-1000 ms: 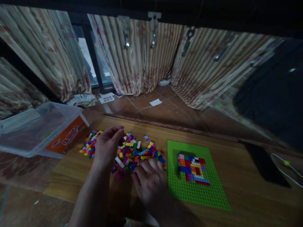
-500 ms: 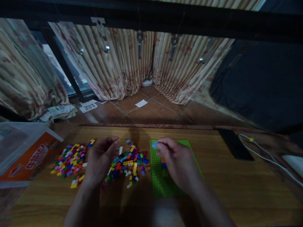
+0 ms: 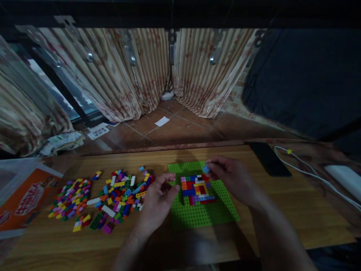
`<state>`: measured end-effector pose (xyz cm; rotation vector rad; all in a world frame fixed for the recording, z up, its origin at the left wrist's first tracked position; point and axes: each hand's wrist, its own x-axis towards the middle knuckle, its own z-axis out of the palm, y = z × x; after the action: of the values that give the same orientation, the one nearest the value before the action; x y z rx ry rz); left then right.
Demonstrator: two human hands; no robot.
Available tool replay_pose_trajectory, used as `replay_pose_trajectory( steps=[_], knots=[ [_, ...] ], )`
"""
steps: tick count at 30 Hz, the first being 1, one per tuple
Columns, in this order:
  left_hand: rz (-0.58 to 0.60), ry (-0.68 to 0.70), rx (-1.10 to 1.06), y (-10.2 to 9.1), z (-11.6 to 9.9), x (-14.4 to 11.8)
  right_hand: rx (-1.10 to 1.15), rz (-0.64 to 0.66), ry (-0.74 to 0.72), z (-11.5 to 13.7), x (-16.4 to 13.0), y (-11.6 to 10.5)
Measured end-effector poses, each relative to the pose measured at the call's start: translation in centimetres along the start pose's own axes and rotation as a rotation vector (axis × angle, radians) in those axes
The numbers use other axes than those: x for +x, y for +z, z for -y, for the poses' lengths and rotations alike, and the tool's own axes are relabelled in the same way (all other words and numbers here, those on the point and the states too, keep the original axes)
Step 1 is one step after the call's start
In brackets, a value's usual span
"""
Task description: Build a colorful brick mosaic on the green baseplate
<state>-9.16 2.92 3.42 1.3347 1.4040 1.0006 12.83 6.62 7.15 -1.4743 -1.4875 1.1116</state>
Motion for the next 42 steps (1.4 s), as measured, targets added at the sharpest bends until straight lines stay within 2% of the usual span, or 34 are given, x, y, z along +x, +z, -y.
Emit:
replay_pose_trajectory(
  steps=[4, 9, 13, 19, 27, 35, 42],
  knots=[
    [-0.027, -0.024, 0.089, 1.5, 0.7, 0.1, 0.001, 0.129, 0.066, -0.7, -0.4, -0.1],
    [-0.017, -0.058, 0.069, 2.4, 1.0, 0.4, -0.012, 0.187, 0.077, -1.5, -0.5, 0.0],
    [-0.031, -0.076, 0.089, 2.7, 0.7, 0.6, -0.139, 0.248, 0.020, -2.0, -0.5, 0.2],
    [-0.004, -0.029, 0.112, 2.7, 1.1, 0.8, -0.344, 0.354, -0.063, -0.8, -1.0, 0.7],
    [0.001, 0.008, 0.107, 2.7, 1.1, 0.7, -0.501, 0.313, -0.172, -0.5, -1.0, 2.0],
    [0.007, 0.019, 0.076, 2.7, 0.9, 0.6, -0.431, 0.120, -0.112, -0.6, -0.8, 2.2],
    [0.016, 0.003, 0.091, 2.8, 1.0, 0.6, -0.421, 0.241, -0.040, -1.6, -0.9, 1.9]
  ],
)
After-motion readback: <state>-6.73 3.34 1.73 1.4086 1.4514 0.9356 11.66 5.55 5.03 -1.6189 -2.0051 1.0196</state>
